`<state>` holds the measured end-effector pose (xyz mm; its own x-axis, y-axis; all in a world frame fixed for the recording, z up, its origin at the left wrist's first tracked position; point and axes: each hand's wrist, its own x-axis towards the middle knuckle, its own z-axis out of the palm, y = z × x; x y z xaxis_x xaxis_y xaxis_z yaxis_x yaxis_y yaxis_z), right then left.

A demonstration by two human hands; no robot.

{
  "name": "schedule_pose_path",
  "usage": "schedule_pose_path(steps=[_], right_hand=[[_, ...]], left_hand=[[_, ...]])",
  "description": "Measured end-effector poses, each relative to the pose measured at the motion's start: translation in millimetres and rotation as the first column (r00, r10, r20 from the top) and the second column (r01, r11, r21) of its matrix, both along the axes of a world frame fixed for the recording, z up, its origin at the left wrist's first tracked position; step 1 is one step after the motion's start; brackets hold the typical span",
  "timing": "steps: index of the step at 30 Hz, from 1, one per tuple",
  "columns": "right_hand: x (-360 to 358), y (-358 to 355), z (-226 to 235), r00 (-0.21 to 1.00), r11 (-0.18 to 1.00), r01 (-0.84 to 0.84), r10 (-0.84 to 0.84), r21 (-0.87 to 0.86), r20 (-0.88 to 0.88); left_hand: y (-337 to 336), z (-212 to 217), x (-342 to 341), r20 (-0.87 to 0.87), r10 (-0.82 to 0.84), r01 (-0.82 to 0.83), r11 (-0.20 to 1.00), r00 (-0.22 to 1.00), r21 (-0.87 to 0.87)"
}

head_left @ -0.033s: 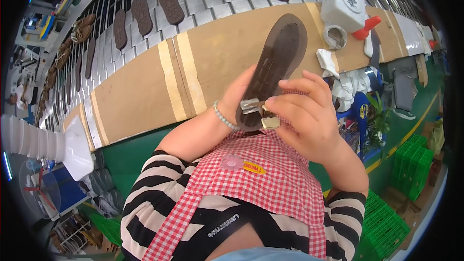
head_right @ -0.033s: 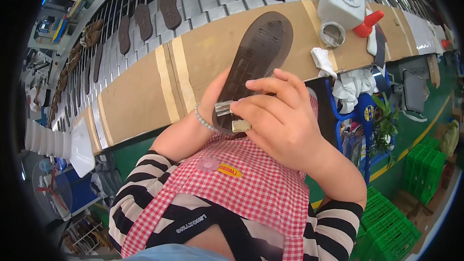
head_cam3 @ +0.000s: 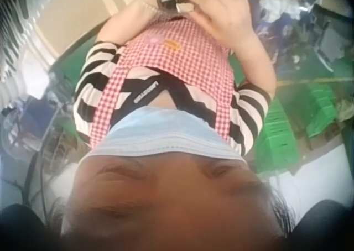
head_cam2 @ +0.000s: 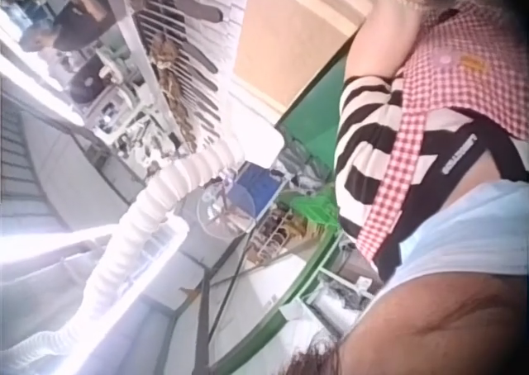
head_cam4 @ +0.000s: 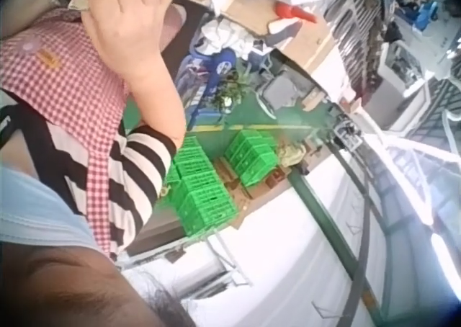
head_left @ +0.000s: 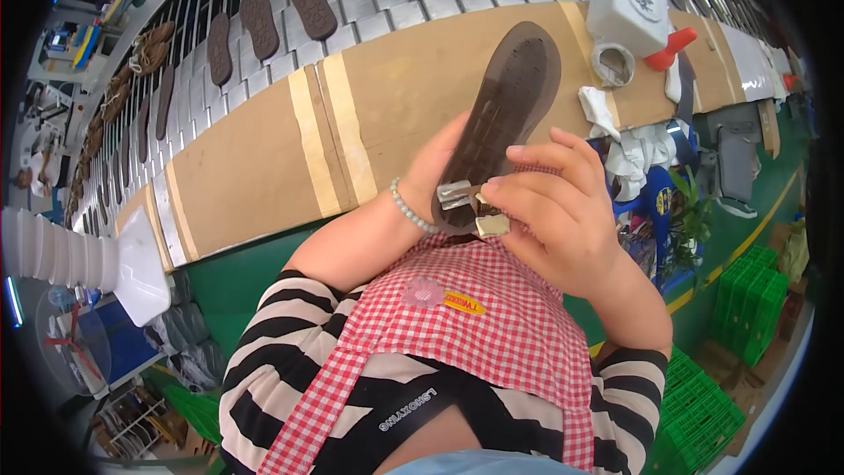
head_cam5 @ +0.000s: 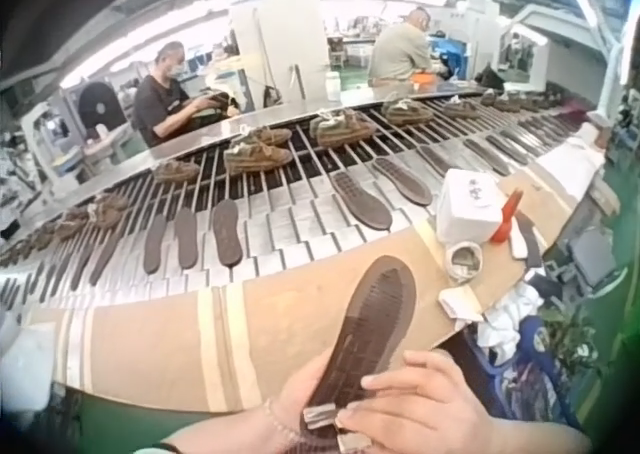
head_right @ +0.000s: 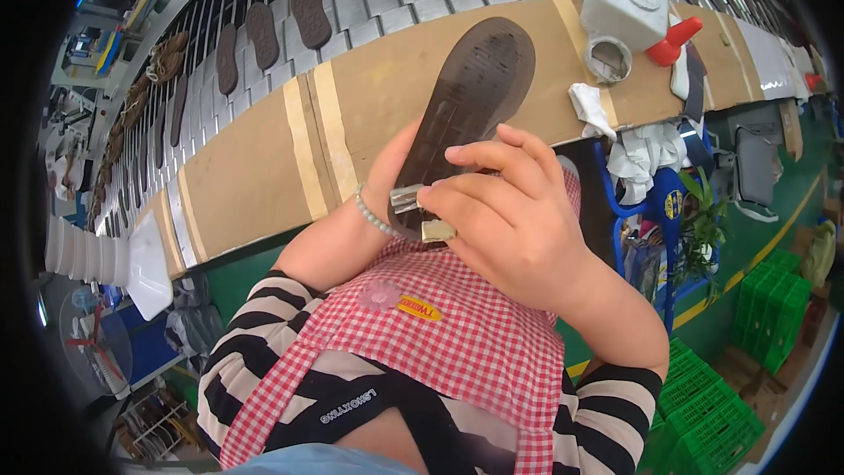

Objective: Applying adhesive or glue to the underside of shoe soles using a brush on a manufacturing line.

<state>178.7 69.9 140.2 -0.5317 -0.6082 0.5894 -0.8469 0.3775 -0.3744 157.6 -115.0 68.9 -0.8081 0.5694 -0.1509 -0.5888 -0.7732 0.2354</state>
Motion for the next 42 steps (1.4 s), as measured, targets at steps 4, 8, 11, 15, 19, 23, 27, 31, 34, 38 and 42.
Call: schedule_pose_path(steps=[4,8,11,15,19,23,27,31,34,38,42], right_hand=[[6.7,-3.4,-5.2,0.999,0.999,-0.052,0.052,0.010,-0.001],[8.2,3.1,-3.4,0.993,0.987,-0.110,0.114,0.118,-0.025],[9.1,9.1,9.0,0.986,0.968,-0.150,0.162,0.203,-0.045],[13.4,18.5,22.7,0.992,0.956,-0.085,0.106,0.279,-0.061],[24.1,24.2,18.0,0.978,0.963,0.160,-0.125,0.215,-0.169],[30.2,19.8,-5.1,0.974,0.979,0.187,-0.176,-0.076,0.141],[33.9,18.6,-21.2,0.933,0.979,0.165,-0.115,-0.123,0.340],[31.5,19.8,-17.3,0.950,0.966,0.244,-0.221,-0.084,0.219],[29.2,23.1,-15.9,0.957,0.968,0.240,-0.222,-0.079,0.185],[21.2,22.6,-13.7,0.956,0.953,0.287,-0.278,-0.096,0.098],[14.6,26.7,-9.3,0.929,0.917,0.362,-0.340,-0.169,0.147]], left_hand=[[0.4,-7.4,-2.9,-0.028,0.020,-0.021,0.999,0.999,-0.041],[5.9,2.4,-1.8,0.059,-0.064,0.068,0.995,0.996,-0.067],[0.1,-13.9,-2.1,0.004,-0.124,0.124,0.990,0.992,0.063],[0.9,-4.5,1.8,-0.011,-0.197,0.197,0.976,0.980,0.094],[-0.7,-5.3,0.1,-0.039,-0.189,0.191,0.930,0.981,0.313],[7.1,1.2,-3.0,-0.071,0.040,-0.030,0.990,0.997,0.135],[1.2,-4.2,-4.4,-0.132,-0.099,0.139,0.932,0.986,0.335],[5.2,1.0,-1.7,-0.142,-0.033,0.063,0.975,0.989,0.213],[4.5,0.5,-1.7,-0.088,-0.096,0.119,0.945,0.991,0.305],[7.4,2.0,1.1,-0.125,-0.123,0.153,0.952,0.984,0.266],[10.2,6.2,4.8,-0.191,-0.069,0.114,0.965,0.979,0.236]])
